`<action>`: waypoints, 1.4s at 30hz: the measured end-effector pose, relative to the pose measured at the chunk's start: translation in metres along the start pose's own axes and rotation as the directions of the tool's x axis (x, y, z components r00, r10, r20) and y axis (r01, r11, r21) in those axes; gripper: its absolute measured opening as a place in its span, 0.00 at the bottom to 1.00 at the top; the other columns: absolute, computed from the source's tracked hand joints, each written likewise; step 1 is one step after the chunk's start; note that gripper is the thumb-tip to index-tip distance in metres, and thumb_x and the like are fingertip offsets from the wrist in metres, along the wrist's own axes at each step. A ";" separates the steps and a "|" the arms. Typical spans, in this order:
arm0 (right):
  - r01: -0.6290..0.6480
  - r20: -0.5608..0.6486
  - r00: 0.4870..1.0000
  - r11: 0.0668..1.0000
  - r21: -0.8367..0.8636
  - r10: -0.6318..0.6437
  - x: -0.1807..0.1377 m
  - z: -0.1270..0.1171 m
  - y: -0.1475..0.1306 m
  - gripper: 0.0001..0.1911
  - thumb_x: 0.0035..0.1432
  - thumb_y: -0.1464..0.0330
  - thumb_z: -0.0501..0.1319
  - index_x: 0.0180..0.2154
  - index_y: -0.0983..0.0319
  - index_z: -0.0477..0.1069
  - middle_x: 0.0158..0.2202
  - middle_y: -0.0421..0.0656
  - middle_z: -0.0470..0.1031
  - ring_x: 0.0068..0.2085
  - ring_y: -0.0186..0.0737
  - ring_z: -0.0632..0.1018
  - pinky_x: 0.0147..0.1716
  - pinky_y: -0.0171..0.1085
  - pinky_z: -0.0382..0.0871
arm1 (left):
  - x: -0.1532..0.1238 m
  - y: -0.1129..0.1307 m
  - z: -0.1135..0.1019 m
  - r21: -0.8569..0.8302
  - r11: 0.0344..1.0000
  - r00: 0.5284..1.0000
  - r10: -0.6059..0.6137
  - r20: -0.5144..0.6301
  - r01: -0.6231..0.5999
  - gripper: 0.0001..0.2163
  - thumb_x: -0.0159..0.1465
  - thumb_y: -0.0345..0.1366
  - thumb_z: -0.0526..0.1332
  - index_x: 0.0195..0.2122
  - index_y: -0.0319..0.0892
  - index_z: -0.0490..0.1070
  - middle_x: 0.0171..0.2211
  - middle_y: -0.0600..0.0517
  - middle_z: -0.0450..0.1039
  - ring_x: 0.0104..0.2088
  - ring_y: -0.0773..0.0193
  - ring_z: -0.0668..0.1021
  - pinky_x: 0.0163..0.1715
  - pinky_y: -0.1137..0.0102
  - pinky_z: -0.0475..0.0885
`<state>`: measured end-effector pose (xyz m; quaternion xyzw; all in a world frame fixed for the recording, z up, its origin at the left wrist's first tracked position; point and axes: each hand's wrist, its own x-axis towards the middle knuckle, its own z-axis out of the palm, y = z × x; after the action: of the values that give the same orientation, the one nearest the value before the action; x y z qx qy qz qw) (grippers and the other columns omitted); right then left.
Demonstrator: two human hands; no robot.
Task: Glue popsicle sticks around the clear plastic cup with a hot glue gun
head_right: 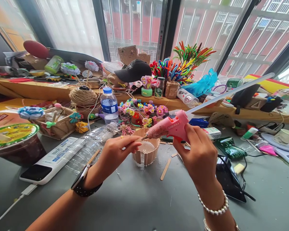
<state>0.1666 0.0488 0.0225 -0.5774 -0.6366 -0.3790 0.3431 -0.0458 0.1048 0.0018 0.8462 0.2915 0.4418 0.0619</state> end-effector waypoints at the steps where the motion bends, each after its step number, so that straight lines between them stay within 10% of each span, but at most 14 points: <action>1: 0.005 -0.010 1.000 1.000 -0.001 -0.005 0.000 0.000 0.000 0.14 0.51 0.65 0.57 0.39 0.67 0.66 0.29 0.45 0.71 0.30 0.39 0.72 0.23 0.35 0.60 | 0.000 0.000 0.000 -0.001 1.000 1.000 0.001 -0.003 -0.001 0.07 0.60 0.36 0.56 0.33 0.39 0.72 0.24 0.53 0.75 0.23 0.69 0.75 0.24 0.76 0.67; 42: 0.142 -0.144 0.977 0.982 -0.127 -0.160 0.002 -0.007 -0.003 0.18 0.50 0.68 0.59 0.45 0.64 0.64 0.28 0.46 0.70 0.28 0.42 0.71 0.30 0.39 0.67 | 0.002 0.000 0.002 -0.012 0.999 0.999 -0.032 -0.018 0.032 0.05 0.59 0.33 0.58 0.31 0.39 0.72 0.25 0.53 0.76 0.23 0.69 0.76 0.24 0.77 0.68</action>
<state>0.1630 0.0437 0.0273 -0.5153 -0.6273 -0.4838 0.3269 -0.0432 0.1059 0.0023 0.8370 0.3031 0.4500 0.0713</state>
